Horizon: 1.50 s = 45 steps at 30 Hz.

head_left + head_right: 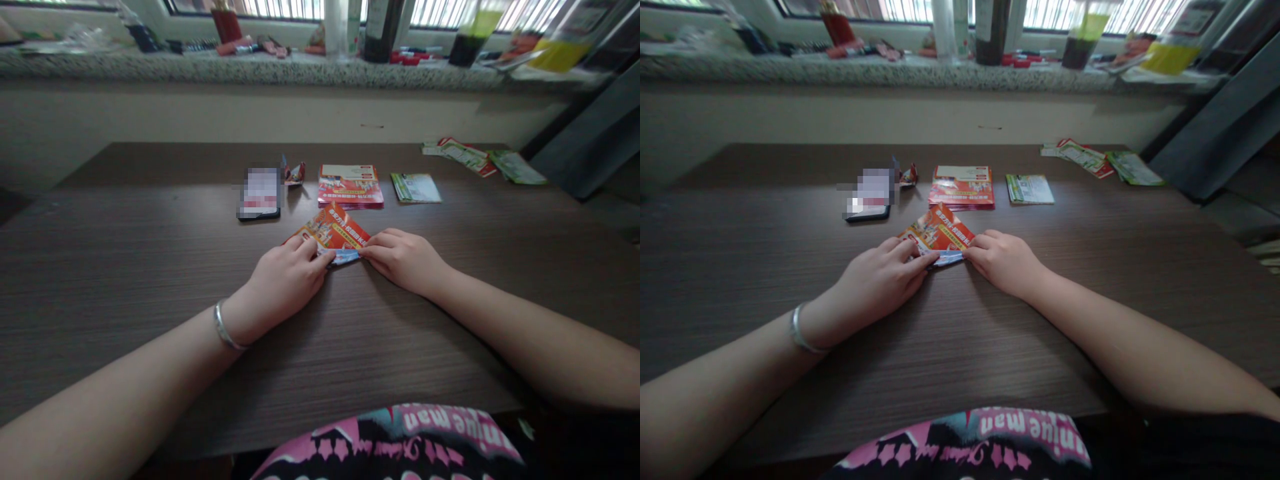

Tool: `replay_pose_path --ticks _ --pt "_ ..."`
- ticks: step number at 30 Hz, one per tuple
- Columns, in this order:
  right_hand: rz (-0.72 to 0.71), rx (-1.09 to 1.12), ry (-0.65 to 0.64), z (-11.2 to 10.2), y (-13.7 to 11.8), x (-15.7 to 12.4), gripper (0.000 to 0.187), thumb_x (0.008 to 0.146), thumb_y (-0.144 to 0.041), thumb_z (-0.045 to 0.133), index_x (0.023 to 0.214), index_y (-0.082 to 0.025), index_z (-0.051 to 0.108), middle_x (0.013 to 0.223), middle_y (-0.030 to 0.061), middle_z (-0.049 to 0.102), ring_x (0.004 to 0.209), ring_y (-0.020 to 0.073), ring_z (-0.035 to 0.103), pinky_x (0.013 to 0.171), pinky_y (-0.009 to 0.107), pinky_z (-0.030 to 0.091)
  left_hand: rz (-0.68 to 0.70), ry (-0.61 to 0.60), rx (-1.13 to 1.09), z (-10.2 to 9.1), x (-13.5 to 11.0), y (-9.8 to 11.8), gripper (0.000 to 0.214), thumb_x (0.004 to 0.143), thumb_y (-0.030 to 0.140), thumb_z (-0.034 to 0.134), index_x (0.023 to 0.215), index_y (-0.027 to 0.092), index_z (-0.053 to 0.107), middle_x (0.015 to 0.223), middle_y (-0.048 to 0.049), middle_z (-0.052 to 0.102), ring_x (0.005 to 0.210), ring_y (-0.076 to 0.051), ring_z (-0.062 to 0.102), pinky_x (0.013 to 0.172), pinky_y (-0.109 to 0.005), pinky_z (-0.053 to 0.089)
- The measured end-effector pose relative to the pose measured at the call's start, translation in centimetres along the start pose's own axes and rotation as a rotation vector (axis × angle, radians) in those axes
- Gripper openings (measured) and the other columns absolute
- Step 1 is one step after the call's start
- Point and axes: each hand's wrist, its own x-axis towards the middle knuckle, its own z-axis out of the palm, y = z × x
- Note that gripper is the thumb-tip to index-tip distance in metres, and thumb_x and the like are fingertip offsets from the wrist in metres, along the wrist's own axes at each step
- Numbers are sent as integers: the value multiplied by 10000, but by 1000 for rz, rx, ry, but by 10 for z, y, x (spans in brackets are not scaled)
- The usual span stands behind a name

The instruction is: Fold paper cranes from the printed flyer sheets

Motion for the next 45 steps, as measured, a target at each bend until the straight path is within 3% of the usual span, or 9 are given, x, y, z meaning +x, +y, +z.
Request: replay_pose_path --ticks 12,19,26,29,34,39,45 --pt "27 -30 -12 -3 1 -3 259 965 -287 477 931 -194 716 947 61 704 849 180 608 707 287 444 -12 -4 26 1 0 1 326 935 282 462 1211 226 627 1008 -104 627 941 -269 581 772 -385 518" --pt "27 -12 28 -2 3 -5 243 959 -272 489 988 -209 722 970 49 719 823 170 612 698 279 445 -18 -25 7 3 0 0 344 943 275 441 1236 220 612 1026 -103 631 941 -267 582 789 -396 510" --pt "43 7 -7 -4 2 -4 266 969 -287 478 1047 -266 731 1029 28 715 850 165 605 701 278 436 31 -4 -2 6 3 5 342 946 239 419 1188 125 630 1078 -118 643 1008 -270 570 879 -404 481" --pt "50 3 -10 -4 3 -3 270 970 -291 475 1024 -264 739 1026 26 715 852 165 601 693 278 431 49 -32 -16 6 3 6 386 954 302 418 1208 87 612 1058 -131 642 988 -275 568 885 -409 480" --pt "45 -9 -17 -3 3 0 258 958 -278 489 1011 -250 741 1009 27 714 863 177 600 689 290 429 29 -38 -63 4 3 9 437 965 349 410 1322 133 540 1085 -150 623 1005 -280 562 905 -438 473" --pt "46 -23 -9 -2 2 0 250 951 -284 498 1004 -253 740 993 22 713 845 181 599 682 296 430 -22 -31 -68 4 4 12 433 953 336 428 1318 139 551 1166 -166 608 1052 -301 560 922 -450 475" --pt "34 -18 -8 0 2 -1 233 939 -259 507 999 -240 732 998 29 708 852 181 595 712 294 436 110 33 -44 4 5 11 441 930 342 457 1234 60 606 1209 -144 620 1106 -287 556 977 -397 456"
